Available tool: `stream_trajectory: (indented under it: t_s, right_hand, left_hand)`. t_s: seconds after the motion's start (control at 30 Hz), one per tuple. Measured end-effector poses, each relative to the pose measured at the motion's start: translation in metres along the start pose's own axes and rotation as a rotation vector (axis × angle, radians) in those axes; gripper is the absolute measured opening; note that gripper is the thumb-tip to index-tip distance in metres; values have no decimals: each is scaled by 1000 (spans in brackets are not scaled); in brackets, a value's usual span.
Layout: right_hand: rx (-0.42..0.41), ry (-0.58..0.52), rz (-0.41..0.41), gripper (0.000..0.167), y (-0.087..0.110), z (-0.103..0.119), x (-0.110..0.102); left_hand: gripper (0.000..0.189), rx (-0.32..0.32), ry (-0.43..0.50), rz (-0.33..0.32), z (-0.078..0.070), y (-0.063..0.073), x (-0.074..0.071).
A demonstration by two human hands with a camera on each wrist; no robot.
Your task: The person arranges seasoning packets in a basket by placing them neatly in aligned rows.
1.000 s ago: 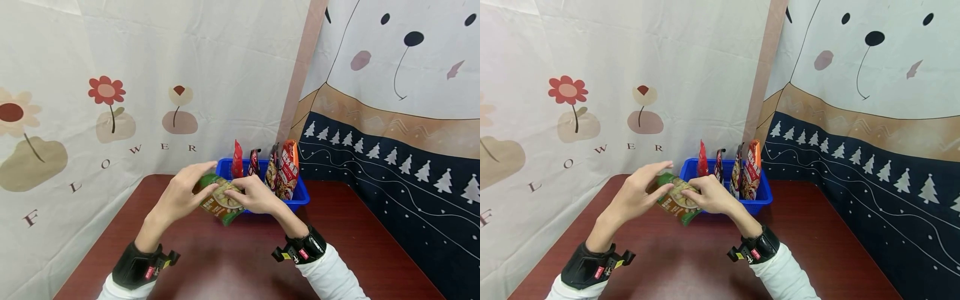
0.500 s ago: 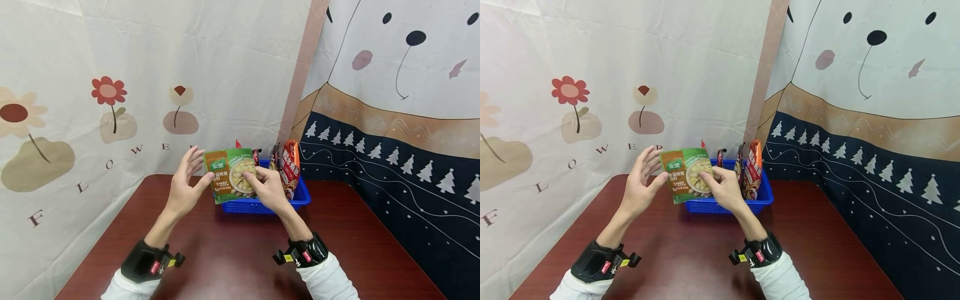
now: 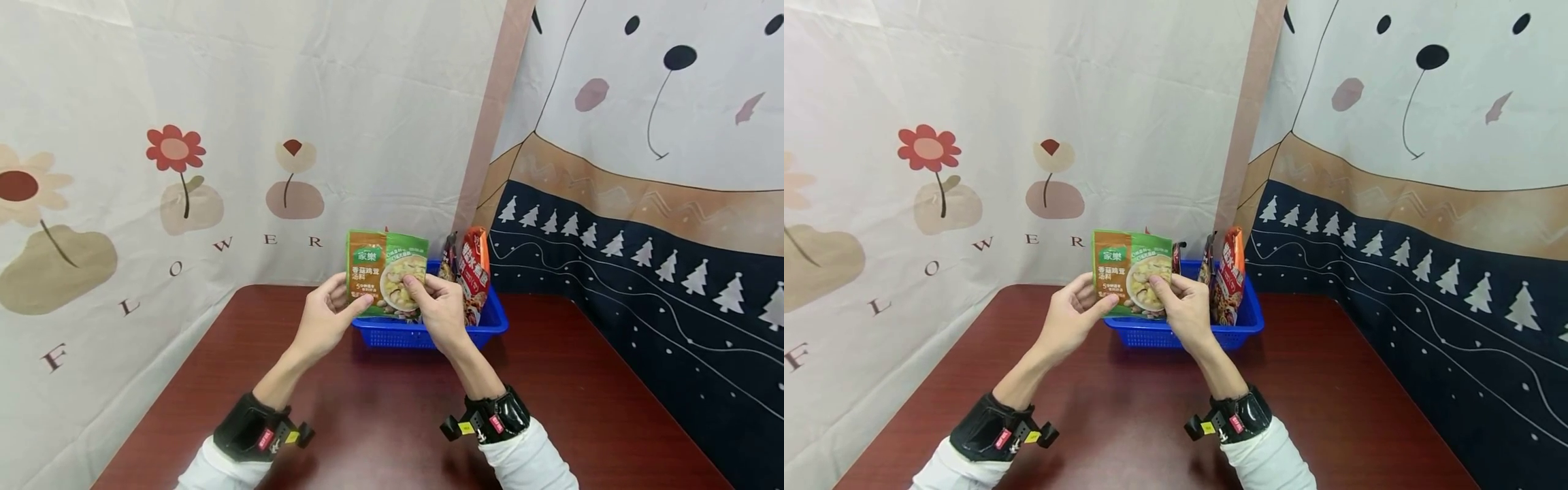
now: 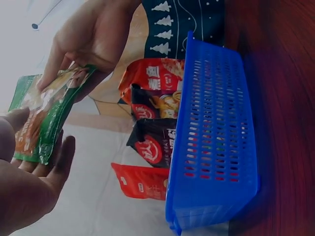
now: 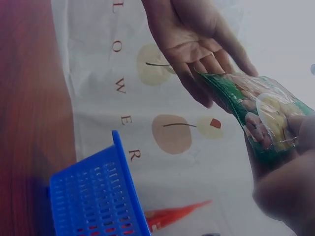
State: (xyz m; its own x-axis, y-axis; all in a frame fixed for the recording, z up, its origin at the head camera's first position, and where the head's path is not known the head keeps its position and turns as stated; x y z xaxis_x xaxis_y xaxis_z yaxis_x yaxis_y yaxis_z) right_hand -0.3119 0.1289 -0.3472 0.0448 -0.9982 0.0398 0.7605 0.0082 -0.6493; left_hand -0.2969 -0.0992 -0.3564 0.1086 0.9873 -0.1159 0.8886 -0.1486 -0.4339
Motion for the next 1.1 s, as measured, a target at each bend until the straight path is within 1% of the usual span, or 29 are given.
stream_trajectory:
  t_s: [0.17,0.3,0.4,0.53,0.63,0.77,0.87,0.97,1.1]
  right_hand:
    - [-15,-12,7,25,1,-1,3]
    - [-19,-6,19,24,0,-1,4]
    - [-20,5,27,25,1,-1,4]
    - [-29,27,45,26,1,-1,3]
    - [-30,51,74,27,1,0,2]
    - [-2,75,147,22,0,3,-1]
    - [13,90,212,21,-1,6,-6]
    - [5,110,251,25,-4,12,-13]
    - [-9,145,270,35,-6,24,-22]
  left_hand:
    - [39,36,-25,-28,-2,2,1]
    - [34,52,-40,-45,-3,1,-2]
    - [32,58,-43,-41,-3,1,-4]
    - [32,59,-39,-26,-2,0,-7]
    - [31,63,-36,-14,-2,0,-9]
    - [30,68,-36,-1,-1,0,-12]
    - [30,73,-39,12,0,-1,-15]
    - [31,73,-43,41,2,-3,-18]
    - [30,58,-62,106,3,-5,-20]
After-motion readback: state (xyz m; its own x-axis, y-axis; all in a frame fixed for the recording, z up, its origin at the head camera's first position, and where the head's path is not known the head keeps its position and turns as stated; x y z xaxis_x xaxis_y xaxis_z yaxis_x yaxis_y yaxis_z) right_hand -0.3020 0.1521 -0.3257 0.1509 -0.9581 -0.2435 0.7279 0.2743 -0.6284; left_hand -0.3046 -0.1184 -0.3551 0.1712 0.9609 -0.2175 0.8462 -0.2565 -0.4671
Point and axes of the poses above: each hand's wrist, its own y-axis away from the middle knuckle, its own x-axis out of the palm, z = x × y, the point moved 2 cm from there along -y, towards the middle knuckle, and after that the axes turned 3 degrees about -x, right-handed, at the moved point
